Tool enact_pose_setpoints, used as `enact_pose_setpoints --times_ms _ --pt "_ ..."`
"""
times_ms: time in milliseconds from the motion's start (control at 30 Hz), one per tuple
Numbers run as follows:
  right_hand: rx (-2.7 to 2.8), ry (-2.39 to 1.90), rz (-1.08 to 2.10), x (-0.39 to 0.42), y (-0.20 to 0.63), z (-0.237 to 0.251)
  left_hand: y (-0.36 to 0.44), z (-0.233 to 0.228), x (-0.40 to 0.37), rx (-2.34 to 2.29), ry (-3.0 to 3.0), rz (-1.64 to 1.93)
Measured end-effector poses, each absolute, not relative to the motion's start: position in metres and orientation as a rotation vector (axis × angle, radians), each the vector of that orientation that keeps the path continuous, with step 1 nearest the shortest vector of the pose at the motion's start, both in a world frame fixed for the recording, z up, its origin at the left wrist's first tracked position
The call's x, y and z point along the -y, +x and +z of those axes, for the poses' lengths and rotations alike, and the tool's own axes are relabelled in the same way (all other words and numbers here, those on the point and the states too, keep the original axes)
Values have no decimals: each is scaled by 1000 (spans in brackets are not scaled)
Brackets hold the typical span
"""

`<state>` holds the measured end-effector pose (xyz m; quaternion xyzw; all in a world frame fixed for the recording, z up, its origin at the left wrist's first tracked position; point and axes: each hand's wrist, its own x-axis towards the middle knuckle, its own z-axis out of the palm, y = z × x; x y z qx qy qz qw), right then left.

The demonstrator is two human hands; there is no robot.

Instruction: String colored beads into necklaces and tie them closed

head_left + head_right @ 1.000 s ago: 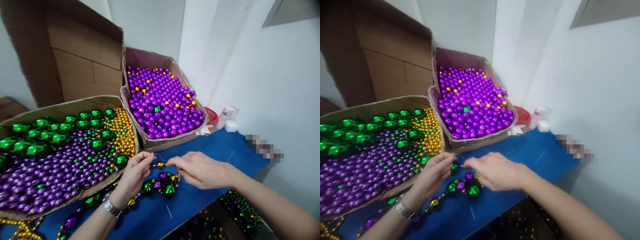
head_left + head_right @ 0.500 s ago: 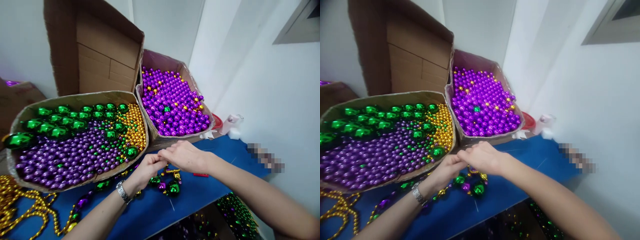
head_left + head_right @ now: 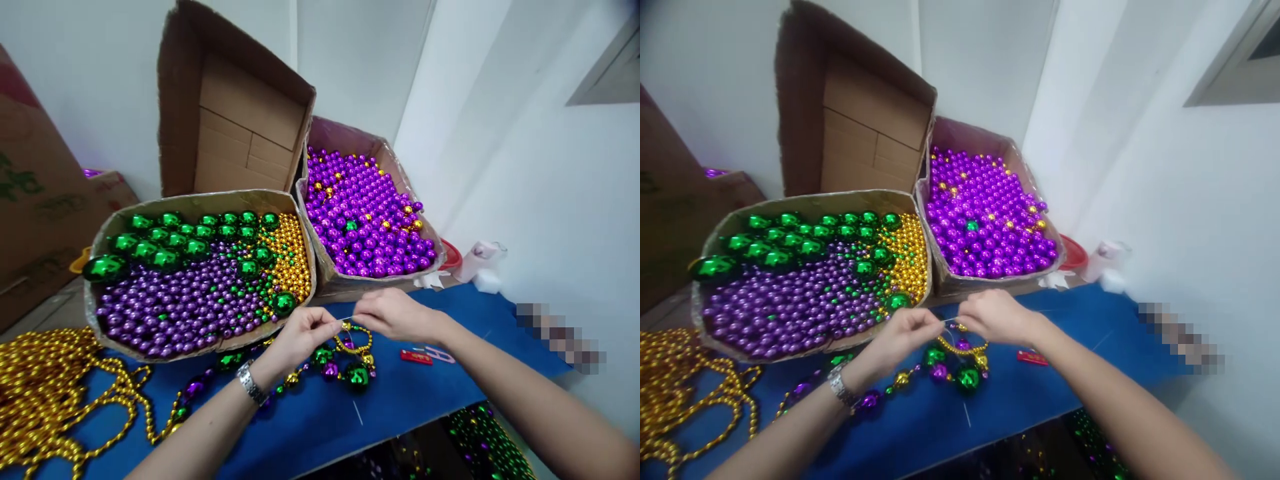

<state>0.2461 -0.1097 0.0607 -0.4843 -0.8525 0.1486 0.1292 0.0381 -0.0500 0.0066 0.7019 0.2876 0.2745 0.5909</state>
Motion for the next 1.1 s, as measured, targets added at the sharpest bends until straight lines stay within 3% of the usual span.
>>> enact_pose_setpoints --times_ms 100,267,367,600,1100 --pt "2310 -1312 631 127 253 61 35 13 46 -690 1730 703" --pt "1327 -758 1110 128 219 63 51 19 52 -605 1992 679" --pt "1054 -728 1197 111 198 69 61 21 58 -550 2031 653" --pt "1029 -782 1096 90 184 118 65 40 59 -537 1975 698" --pt "1330 -813 619 116 160 254 60 138 76 -430 2011 962"
